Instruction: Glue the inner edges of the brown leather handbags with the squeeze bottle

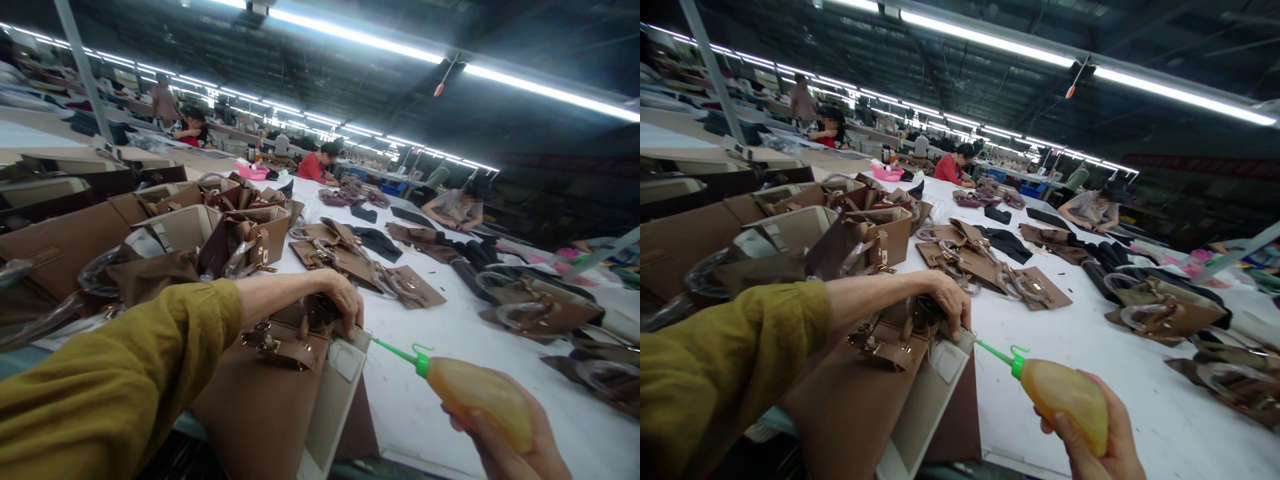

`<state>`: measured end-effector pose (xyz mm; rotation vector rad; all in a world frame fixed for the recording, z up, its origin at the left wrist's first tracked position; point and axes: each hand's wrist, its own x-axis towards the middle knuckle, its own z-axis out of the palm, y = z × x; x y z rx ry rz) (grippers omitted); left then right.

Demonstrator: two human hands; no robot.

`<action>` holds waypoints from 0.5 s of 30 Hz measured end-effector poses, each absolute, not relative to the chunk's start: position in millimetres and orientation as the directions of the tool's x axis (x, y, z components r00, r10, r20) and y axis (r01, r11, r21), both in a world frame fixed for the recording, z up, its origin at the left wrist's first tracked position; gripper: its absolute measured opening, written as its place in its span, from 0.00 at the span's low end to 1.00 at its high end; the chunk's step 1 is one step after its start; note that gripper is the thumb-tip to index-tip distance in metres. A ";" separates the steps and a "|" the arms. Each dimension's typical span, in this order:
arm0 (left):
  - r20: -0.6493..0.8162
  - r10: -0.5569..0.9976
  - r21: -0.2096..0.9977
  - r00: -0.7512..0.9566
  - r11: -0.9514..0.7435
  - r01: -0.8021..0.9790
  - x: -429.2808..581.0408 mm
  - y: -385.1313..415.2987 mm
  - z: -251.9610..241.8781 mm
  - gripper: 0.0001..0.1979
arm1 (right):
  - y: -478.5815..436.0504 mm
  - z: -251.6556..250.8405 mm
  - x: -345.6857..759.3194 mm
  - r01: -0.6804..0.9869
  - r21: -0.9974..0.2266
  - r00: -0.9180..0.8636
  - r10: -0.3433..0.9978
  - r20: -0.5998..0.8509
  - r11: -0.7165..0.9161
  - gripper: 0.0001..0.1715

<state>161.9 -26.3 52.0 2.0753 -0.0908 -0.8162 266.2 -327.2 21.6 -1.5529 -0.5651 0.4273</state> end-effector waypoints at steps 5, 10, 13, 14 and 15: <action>-0.515 -0.337 0.767 0.788 -0.591 0.249 162.2 -26.2 48.7 0.17 | -327.7 20.8 263.8 0.167 -0.986 0.788 0.603 0.124 -0.016 0.41; -0.521 -0.304 0.753 0.798 -0.604 0.261 160.6 -28.6 51.4 0.16 | -324.7 21.5 264.2 0.242 -0.969 0.792 0.587 0.170 -0.047 0.40; -0.528 -0.323 0.760 0.785 -0.593 0.266 160.6 -27.9 50.3 0.18 | -325.0 21.3 263.9 0.250 -0.967 0.797 0.579 0.173 -0.054 0.40; -0.527 -0.339 0.766 0.779 -0.586 0.263 161.0 -27.3 49.6 0.19 | -325.7 22.0 262.5 0.256 -0.965 0.794 0.581 0.180 -0.051 0.40; -0.528 -0.358 0.772 0.770 -0.579 0.261 161.5 -26.6 48.9 0.19 | -326.6 23.3 260.3 0.265 -0.963 0.790 0.584 0.184 -0.055 0.40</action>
